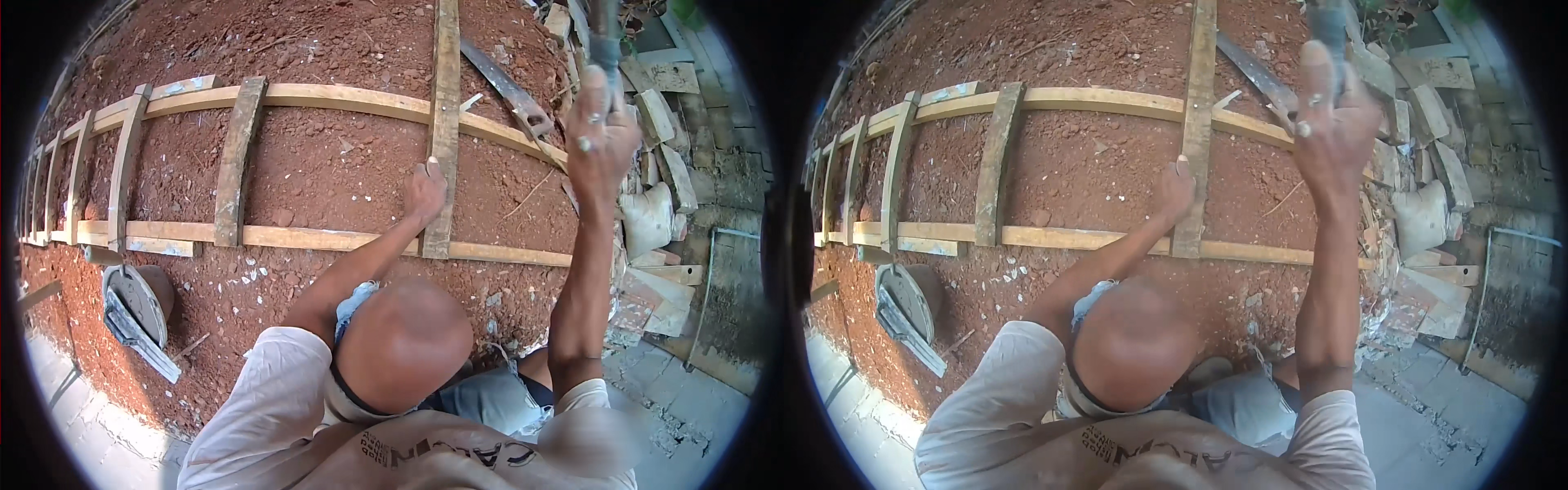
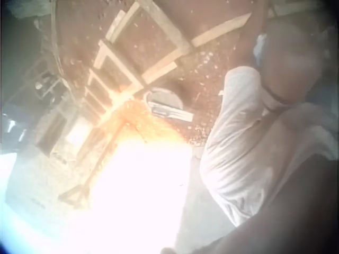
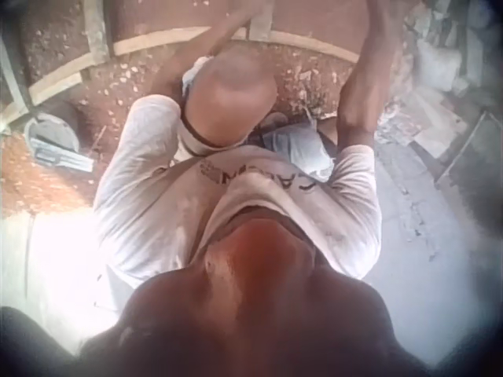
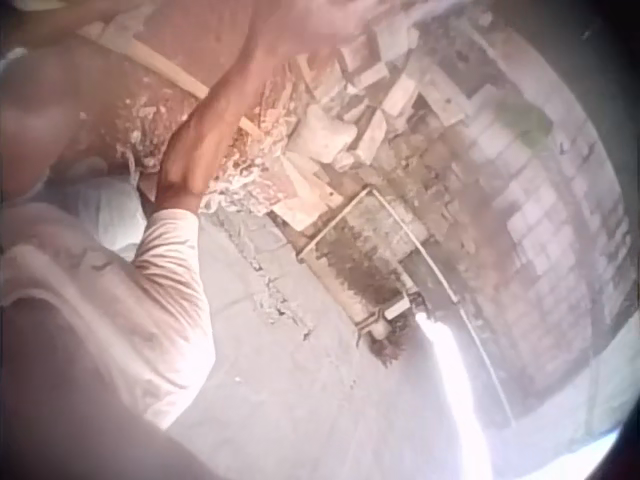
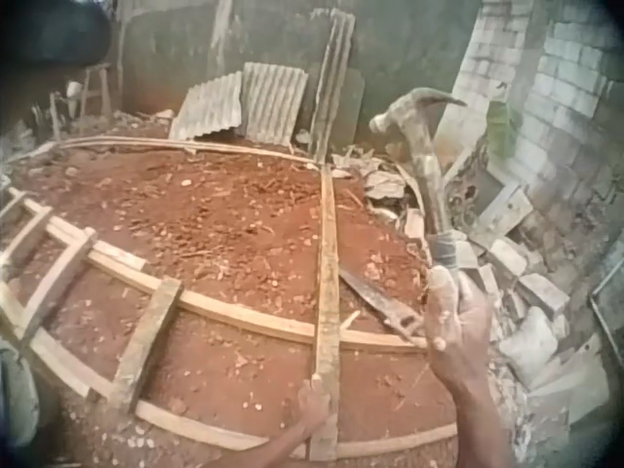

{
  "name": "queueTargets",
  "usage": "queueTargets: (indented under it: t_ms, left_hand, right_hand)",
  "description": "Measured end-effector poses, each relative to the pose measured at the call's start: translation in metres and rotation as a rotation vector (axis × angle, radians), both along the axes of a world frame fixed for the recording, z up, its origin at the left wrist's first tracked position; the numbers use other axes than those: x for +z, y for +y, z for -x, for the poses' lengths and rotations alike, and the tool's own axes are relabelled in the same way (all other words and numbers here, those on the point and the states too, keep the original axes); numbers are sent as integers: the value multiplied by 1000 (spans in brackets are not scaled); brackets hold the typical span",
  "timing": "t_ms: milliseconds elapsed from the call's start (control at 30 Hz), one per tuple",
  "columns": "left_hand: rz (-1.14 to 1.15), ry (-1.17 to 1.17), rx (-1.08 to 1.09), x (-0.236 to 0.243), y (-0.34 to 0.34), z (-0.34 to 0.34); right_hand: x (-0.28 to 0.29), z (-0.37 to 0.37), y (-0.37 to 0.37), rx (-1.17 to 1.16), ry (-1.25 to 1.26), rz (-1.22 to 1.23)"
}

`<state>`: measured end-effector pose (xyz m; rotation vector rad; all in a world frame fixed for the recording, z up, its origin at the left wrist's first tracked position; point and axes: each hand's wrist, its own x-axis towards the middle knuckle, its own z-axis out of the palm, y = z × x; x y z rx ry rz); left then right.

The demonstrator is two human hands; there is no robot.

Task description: Measure and saw wooden planks to size for a construction project.

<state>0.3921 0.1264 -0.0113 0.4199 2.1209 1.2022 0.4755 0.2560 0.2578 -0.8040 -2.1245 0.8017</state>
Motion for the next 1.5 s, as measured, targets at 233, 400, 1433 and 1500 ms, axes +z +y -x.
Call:
queueTargets:
  t_ms: [233, 400, 1433, 1500]
  left_hand:
    - [58, -38, -18, -8, 7, 7]
    - [49, -15, -3, 13, -3, 1]
    - [472, 680, 403, 22, -360, 355]
    - [606, 675, 177, 1, -380, 378]
  right_hand:
    - [-114, 5, -68, -291, -167, 136]
    - [-179, -42, -35, -157, -453, 190]
    - [-158, -161, -235, -627, -40, 1035]
    - [-158, -163, -237, -546, 17, 1016]
